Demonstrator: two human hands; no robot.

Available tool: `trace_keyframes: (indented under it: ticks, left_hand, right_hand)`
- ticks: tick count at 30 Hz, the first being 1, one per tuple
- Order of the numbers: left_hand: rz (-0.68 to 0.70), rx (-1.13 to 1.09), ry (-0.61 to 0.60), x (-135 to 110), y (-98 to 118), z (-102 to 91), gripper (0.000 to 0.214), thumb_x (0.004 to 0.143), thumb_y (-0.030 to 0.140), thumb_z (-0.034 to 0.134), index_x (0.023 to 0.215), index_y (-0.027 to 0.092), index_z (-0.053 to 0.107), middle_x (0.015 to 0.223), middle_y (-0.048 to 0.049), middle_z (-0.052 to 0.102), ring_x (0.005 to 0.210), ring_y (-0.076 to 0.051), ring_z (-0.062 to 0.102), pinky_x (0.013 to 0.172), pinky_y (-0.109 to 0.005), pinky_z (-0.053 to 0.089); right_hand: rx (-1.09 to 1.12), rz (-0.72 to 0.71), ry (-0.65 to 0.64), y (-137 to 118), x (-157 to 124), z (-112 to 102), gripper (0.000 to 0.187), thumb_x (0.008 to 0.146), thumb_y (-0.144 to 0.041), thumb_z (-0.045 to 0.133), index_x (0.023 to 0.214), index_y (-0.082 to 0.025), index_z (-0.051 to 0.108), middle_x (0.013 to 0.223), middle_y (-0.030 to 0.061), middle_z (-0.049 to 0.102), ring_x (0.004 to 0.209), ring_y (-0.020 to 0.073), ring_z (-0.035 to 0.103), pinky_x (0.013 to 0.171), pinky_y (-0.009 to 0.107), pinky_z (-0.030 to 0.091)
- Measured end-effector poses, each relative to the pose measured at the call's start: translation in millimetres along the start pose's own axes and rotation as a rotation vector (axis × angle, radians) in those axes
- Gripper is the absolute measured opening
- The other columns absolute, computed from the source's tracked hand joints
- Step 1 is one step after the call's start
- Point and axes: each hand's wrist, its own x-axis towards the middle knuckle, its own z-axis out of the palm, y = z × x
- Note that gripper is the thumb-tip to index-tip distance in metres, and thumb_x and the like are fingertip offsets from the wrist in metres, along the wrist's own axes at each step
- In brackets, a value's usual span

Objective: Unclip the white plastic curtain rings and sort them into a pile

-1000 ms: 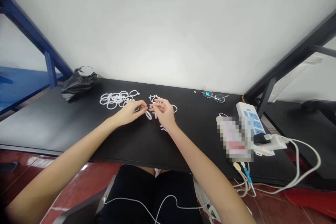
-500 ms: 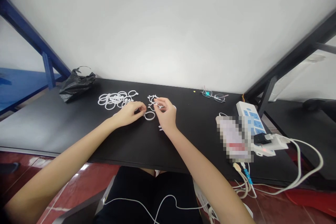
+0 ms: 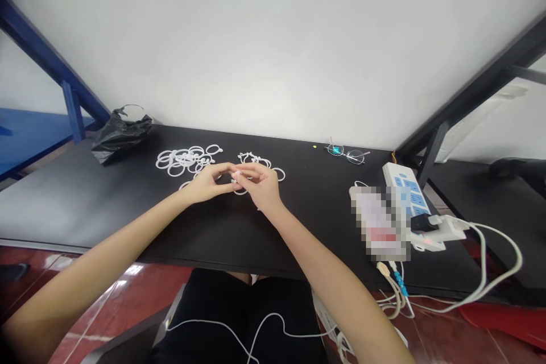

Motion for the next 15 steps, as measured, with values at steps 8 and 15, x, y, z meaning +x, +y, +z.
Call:
trace_keyframes:
  ticks: [8,15]
  left_hand:
    - [-0.153,-0.406,-0.123,2.2,-11.5,-5.5,0.042,0.069,0.028,0.083,0.103,0.014,0.063,0.093,-0.0079,0.072,0.093,-0.023,0.071,0.089,-0.041,0.057]
    - [-0.159,-0.381,-0.065,1.9,-6.6,-3.3,0.039,0.07,0.026,0.082,0.102,0.013,0.067,0.09,-0.009,0.075,0.088,-0.024,0.073,0.087,-0.04,0.059]
  right_hand:
    - [0.08,0.106,-0.026,-0.8,1.6,0.1,0.029,0.064,-0.037,0.084,0.085,-0.021,0.073,0.08,0.0031,0.077,0.065,0.0176,0.069,0.059,0.03,0.057]
    - [0.083,0.12,-0.028,-1.1,1.3,0.7,0.028,0.066,-0.038,0.082,0.087,-0.021,0.073,0.073,0.0015,0.074,0.063,0.0167,0.067,0.057,0.029,0.057]
